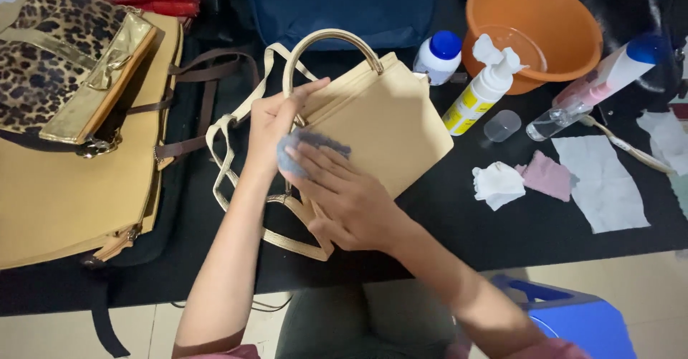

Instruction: Cleaning a beige leather handbag using cleaning solutions and tissues on a workshop table.

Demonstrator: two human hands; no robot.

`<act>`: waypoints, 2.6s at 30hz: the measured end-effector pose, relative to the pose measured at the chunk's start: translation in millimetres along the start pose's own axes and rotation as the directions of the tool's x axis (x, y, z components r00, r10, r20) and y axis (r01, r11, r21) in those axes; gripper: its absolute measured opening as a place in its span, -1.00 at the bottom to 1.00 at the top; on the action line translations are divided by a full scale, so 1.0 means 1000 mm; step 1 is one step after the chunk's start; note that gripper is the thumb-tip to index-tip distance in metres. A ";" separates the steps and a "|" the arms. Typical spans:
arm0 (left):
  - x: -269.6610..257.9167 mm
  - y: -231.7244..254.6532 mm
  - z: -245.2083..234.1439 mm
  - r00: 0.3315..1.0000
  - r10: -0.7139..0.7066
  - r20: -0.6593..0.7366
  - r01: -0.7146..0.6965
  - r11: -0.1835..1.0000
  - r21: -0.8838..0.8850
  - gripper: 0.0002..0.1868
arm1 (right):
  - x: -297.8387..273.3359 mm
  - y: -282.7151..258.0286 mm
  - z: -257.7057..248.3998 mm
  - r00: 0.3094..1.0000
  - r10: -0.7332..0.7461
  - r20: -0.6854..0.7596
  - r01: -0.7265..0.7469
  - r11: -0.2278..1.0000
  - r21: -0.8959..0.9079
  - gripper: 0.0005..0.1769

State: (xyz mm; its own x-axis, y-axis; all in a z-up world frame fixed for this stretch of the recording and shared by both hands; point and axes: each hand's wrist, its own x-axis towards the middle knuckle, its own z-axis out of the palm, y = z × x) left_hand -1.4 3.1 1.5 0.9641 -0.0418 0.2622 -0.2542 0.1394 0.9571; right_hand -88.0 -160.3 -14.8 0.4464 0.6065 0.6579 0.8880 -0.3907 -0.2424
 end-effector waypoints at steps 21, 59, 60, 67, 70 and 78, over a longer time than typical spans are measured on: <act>0.019 -0.039 -0.016 0.994 -0.096 0.050 0.101 0.990 -0.100 -0.68 | 0.067 0.064 -0.055 0.758 -0.545 0.357 0.461 0.836 0.297 -0.47; 0.017 -0.016 -0.005 0.997 -0.041 0.061 0.042 0.999 -0.010 -0.66 | -0.003 0.088 -0.071 0.787 -0.451 0.421 0.285 0.871 0.400 -0.32; 0.015 -0.011 -0.003 0.997 -0.042 0.062 0.043 0.999 -0.011 -0.66 | -0.012 0.085 -0.070 0.787 -0.450 0.422 0.284 0.872 0.400 -0.32; 0.014 -0.014 -0.001 0.998 -0.041 0.057 0.041 0.999 -0.004 -0.65 | -0.066 0.058 -0.087 0.860 -0.412 0.302 0.284 0.877 0.387 -0.41; 0.013 -0.015 -0.006 0.999 -0.052 0.015 0.052 0.999 -0.003 -0.65 | -0.104 0.093 -0.092 0.916 -0.353 0.191 0.303 0.920 0.248 -0.44; 0.011 -0.034 -0.008 0.997 -0.060 -0.048 0.059 0.998 -0.016 -0.66 | -0.095 0.062 -0.062 0.993 0.071 -0.092 -0.092 0.963 -0.252 -0.33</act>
State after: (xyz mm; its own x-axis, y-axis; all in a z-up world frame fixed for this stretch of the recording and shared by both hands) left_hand 18.7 5.9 -29.2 0.9801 -0.0027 0.1984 -0.1957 0.1522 0.9688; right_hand -82.3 -285.1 -48.3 0.4963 0.5112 0.7016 0.7866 -0.6068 -0.1143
